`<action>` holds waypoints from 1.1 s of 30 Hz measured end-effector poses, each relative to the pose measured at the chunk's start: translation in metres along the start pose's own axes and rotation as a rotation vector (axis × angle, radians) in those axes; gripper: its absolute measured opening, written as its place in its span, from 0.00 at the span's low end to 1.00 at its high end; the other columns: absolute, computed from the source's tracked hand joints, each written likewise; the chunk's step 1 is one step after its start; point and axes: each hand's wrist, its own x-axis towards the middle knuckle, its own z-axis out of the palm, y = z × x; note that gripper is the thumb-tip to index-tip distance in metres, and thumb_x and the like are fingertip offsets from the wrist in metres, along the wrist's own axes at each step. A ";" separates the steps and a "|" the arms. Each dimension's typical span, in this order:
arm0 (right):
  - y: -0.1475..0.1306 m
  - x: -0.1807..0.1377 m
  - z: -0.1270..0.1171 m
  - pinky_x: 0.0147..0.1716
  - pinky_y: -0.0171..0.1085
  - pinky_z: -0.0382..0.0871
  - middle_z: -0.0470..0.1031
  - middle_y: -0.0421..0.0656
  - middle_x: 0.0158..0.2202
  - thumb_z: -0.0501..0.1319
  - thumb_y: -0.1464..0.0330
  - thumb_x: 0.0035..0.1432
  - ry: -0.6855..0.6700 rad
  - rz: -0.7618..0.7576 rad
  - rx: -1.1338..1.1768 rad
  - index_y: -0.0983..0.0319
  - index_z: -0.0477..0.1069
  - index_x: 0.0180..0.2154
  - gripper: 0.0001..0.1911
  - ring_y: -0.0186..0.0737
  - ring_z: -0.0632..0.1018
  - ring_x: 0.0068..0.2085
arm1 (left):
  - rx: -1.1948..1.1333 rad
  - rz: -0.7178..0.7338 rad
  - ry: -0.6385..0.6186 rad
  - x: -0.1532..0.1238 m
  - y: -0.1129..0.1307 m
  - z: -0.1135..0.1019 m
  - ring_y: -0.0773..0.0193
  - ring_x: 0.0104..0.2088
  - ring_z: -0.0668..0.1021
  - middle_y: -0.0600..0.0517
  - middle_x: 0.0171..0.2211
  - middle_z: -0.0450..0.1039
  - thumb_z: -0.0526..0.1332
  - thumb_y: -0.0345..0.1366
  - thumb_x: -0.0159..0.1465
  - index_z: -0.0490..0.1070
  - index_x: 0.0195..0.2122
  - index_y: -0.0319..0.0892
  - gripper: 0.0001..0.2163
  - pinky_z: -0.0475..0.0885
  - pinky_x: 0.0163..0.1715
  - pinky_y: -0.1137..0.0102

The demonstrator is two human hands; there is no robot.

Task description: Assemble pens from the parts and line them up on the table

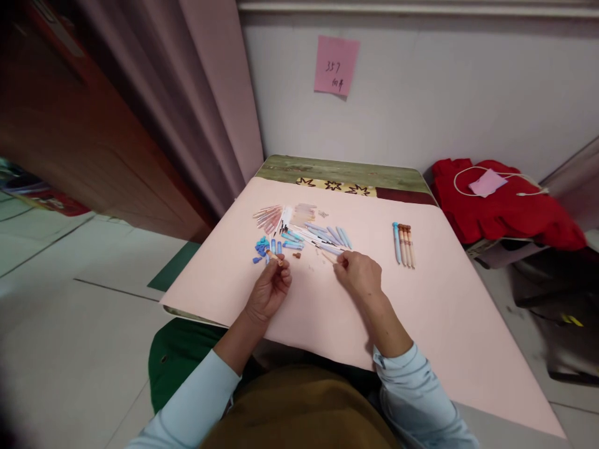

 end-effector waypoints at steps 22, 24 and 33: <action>-0.078 0.056 0.000 0.38 0.38 0.66 0.81 0.54 0.38 0.60 0.67 0.55 -0.055 -0.152 -0.348 0.64 0.79 0.36 0.11 0.47 0.79 0.41 | -0.007 -0.051 -0.033 -0.004 0.002 0.000 0.74 0.25 0.77 0.52 0.29 0.76 0.67 0.32 0.62 0.75 0.37 0.34 0.06 0.76 0.28 0.80; -0.071 0.043 -0.014 0.36 0.37 0.66 0.81 0.52 0.35 0.61 0.65 0.54 0.003 -0.130 -0.308 0.62 0.79 0.34 0.10 0.47 0.79 0.39 | -0.014 -0.066 -0.032 -0.004 0.001 0.000 0.73 0.26 0.78 0.51 0.30 0.77 0.66 0.31 0.62 0.75 0.37 0.35 0.05 0.76 0.29 0.80; -0.019 -0.030 -0.016 0.28 0.33 0.68 0.75 0.39 0.25 0.60 0.64 0.52 -0.124 -0.096 0.712 0.61 0.69 0.30 0.06 0.34 0.74 0.24 | 0.013 -0.187 0.056 -0.028 0.002 0.013 0.70 0.33 0.81 0.44 0.47 0.78 0.62 0.31 0.65 0.75 0.39 0.35 0.04 0.77 0.27 0.80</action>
